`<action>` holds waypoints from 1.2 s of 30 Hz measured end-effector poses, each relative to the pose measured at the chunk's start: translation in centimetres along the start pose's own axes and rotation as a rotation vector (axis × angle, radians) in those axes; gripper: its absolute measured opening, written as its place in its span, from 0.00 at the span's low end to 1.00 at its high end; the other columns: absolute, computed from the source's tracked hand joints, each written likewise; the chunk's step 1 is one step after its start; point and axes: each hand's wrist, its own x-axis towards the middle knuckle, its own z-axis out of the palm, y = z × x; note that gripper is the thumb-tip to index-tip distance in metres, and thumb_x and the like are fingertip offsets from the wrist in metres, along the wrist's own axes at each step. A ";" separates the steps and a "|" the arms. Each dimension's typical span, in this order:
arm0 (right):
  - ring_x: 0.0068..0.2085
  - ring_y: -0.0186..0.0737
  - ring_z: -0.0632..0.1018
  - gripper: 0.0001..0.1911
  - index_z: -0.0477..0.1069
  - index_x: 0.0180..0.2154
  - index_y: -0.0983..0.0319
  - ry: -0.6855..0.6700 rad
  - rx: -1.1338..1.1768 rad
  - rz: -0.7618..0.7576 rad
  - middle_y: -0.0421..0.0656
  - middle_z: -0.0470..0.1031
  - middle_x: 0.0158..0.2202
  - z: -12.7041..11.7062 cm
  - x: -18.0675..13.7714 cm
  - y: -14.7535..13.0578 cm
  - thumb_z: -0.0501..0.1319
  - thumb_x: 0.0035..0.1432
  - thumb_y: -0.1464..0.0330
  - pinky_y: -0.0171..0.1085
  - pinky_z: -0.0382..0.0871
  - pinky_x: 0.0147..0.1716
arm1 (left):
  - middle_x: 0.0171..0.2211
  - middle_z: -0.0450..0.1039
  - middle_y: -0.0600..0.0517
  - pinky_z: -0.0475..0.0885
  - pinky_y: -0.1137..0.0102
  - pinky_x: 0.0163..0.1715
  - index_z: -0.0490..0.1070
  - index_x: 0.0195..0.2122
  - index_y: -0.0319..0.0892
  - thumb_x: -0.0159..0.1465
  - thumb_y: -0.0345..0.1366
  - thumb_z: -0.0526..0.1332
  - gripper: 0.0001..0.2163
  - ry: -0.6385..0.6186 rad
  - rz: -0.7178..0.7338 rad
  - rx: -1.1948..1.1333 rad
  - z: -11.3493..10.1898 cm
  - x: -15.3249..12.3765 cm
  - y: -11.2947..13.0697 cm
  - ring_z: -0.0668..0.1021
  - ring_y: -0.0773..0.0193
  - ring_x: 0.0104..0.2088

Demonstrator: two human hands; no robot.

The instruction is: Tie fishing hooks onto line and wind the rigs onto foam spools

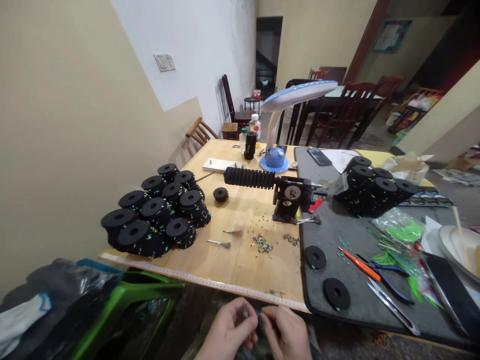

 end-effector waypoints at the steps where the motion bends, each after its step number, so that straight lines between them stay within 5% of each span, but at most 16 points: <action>1: 0.23 0.37 0.77 0.06 0.70 0.35 0.61 0.000 0.011 0.012 0.41 0.76 0.23 0.0 0.0 0.0 0.56 0.62 0.75 0.31 0.69 0.24 | 0.18 0.68 0.57 0.68 0.74 0.20 0.67 0.25 0.40 0.48 0.50 0.70 0.19 0.003 0.010 0.025 0.1 -0.2 0.3 0.72 0.67 0.20; 20: 0.32 0.40 0.82 0.10 0.68 0.46 0.58 -0.028 0.137 0.047 0.44 0.81 0.34 -0.1 0.2 -0.1 0.57 0.62 0.73 0.31 0.75 0.34 | 0.19 0.69 0.56 0.69 0.73 0.24 0.68 0.26 0.40 0.53 0.45 0.68 0.14 -0.006 0.062 0.115 0.2 -0.5 0.8 0.73 0.66 0.23; 36: 0.29 0.39 0.80 0.08 0.72 0.40 0.60 -0.163 0.300 0.235 0.43 0.80 0.30 -0.4 0.4 -0.3 0.56 0.62 0.70 0.30 0.73 0.31 | 0.24 0.72 0.53 0.69 0.74 0.28 0.71 0.27 0.40 0.58 0.34 0.62 0.05 0.006 0.264 0.342 0.0 -0.9 0.7 0.74 0.64 0.26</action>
